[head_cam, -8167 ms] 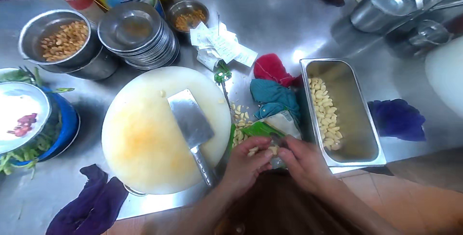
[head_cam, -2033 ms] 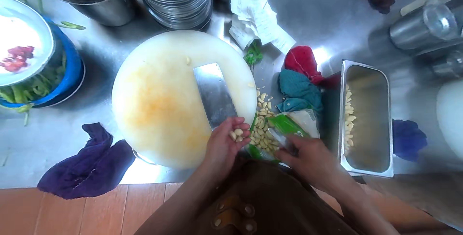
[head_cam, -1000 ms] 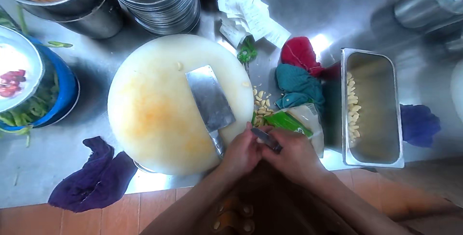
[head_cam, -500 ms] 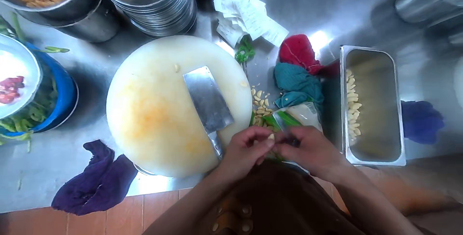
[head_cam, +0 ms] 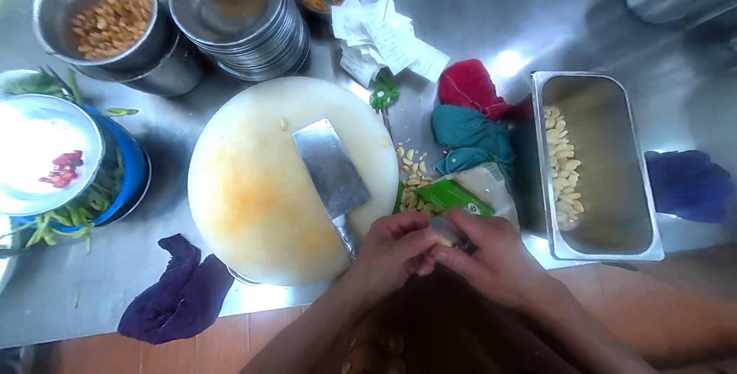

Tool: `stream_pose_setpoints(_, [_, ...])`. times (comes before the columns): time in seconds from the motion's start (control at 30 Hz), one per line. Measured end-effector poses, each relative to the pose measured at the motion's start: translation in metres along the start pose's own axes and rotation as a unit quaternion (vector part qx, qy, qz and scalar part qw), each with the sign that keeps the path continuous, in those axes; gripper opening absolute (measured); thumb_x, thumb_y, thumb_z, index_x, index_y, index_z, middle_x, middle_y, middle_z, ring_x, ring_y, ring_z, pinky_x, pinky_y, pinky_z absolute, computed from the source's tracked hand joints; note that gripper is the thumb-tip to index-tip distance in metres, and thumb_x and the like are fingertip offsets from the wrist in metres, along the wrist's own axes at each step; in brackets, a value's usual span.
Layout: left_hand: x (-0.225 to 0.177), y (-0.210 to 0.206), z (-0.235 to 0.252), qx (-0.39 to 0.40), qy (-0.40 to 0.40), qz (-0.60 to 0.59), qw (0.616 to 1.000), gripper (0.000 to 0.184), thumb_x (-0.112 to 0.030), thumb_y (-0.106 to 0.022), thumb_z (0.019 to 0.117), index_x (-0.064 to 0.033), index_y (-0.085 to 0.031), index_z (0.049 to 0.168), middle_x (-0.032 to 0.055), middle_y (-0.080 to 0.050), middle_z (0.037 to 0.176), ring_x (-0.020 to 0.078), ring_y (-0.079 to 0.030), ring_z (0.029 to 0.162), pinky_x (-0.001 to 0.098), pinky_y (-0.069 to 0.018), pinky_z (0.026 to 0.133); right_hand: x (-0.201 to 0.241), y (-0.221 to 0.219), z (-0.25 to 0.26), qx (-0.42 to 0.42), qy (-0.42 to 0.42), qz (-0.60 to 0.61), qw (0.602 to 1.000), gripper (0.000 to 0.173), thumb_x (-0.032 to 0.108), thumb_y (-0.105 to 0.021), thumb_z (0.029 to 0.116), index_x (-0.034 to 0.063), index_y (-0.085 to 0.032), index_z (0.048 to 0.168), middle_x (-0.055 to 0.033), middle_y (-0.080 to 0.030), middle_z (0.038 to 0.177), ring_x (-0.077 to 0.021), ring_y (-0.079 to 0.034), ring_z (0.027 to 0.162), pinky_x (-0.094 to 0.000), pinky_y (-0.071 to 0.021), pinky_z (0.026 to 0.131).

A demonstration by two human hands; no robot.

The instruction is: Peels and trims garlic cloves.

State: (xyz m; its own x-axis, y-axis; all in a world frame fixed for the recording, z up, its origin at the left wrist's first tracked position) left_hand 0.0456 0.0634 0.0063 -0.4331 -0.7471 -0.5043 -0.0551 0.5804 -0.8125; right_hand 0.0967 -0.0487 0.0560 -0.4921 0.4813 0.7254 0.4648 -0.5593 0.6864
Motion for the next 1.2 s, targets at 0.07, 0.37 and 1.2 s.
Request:
stream_pose_setpoints(0.07, [0.000,-0.005,-0.002,-0.003,0.023,0.031,0.999,0.016,-0.006,-0.056,0.0991,-0.0050,-0.071,0.104,0.0016,-0.069,0.078,0.0034,-0.062,0.064,0.0182,-0.0526,0.060,0.001,0.002,-0.006,-0.007,0.020,0.000,1.000,0.049,0.060,-0.049,0.1020,0.0150,-0.060,0.086,0.0085,-0.049,0.061,0.0017,-0.048,0.053,-0.0173,-0.0418,0.047])
stream_pose_setpoints(0.37, [0.003,-0.007,0.011,-0.183,-0.033,0.104,0.977,0.018,-0.013,-0.051,0.1038,-0.0062,-0.067,0.102,0.0015,-0.067,0.079,0.0069,-0.063,0.066,0.0239,-0.0560,0.063,-0.007,-0.001,-0.043,0.012,0.002,0.080,0.997,0.054,0.054,-0.049,0.1047,0.0064,-0.064,0.084,-0.0072,-0.057,0.062,-0.0220,-0.059,0.055,-0.0425,-0.0497,0.051])
stream_pose_setpoints(1.2, [-0.207,-0.057,-0.089,-0.262,-0.469,0.407,0.739,0.023,-0.007,-0.046,0.0995,-0.0186,-0.066,0.103,-0.0057,-0.069,0.093,0.0104,-0.067,0.085,0.0316,-0.0581,0.080,-0.029,-0.028,-0.001,0.192,-0.246,0.189,0.931,0.059,0.056,-0.035,0.1079,0.0093,-0.070,0.101,-0.0065,-0.061,0.080,-0.0193,-0.059,0.072,-0.0439,-0.0501,0.069])
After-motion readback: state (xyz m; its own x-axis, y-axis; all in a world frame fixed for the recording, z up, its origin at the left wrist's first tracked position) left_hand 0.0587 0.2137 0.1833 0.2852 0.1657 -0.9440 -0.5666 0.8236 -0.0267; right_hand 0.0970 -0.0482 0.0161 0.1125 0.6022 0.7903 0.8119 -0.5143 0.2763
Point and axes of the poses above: each hand's wrist, its own z-axis towards the middle knuckle, its own y-axis out of the back of the hand, x = y × z, the point moved 8 cm from there along z, towards the middle knuckle
